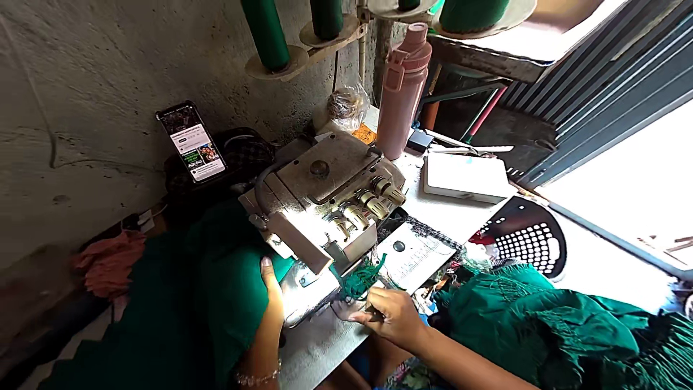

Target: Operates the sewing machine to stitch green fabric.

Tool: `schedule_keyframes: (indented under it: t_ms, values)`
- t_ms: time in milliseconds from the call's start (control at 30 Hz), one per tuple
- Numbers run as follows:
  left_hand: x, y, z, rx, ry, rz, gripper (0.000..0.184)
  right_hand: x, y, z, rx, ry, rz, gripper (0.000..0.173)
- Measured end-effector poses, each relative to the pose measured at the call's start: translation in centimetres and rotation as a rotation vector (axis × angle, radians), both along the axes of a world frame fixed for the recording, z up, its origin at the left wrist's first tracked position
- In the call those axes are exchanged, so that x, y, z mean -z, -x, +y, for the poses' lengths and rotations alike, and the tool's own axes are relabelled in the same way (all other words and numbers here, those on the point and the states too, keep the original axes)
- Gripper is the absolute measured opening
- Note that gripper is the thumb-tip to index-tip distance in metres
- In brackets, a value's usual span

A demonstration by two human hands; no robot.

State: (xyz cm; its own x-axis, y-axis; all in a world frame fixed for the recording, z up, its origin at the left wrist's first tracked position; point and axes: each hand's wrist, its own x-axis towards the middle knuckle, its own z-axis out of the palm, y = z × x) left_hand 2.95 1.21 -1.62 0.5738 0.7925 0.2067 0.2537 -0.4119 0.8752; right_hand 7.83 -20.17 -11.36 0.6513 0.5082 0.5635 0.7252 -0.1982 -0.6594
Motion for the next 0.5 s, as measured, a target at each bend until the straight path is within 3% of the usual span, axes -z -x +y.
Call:
schedule_keyframes:
  t_ms: [100, 167, 267, 433, 500]
  values:
    - [-0.6, 1.4, -1.2, -0.129, -0.154, -0.086, 0.043, -3.5, 0.5, 0.0, -0.061, 0.028, 0.104, 0.057]
    - [-1.4, 2.4, -2.2, -0.123, -0.102, -0.13, 0.043, -7.2, 0.5, 0.7, -0.118, 0.055, 0.088, 0.061]
    - [-0.5, 3.7, -2.7, -0.177, -0.214, -0.227, 0.045, -10.5, 0.2, 2.9, -0.096, 0.094, -0.13, 0.032]
    - [-3.7, 5.8, -4.8, -0.207, -0.356, -0.04, 0.04, -11.8, 0.1, 7.7, 0.037, 0.246, -0.362, 0.02]
    - [-3.1, 5.6, -5.1, -0.26, -0.39, -0.139, 0.038, -11.7, 0.1, 8.9, 0.07, 0.28, -0.396, 0.014]
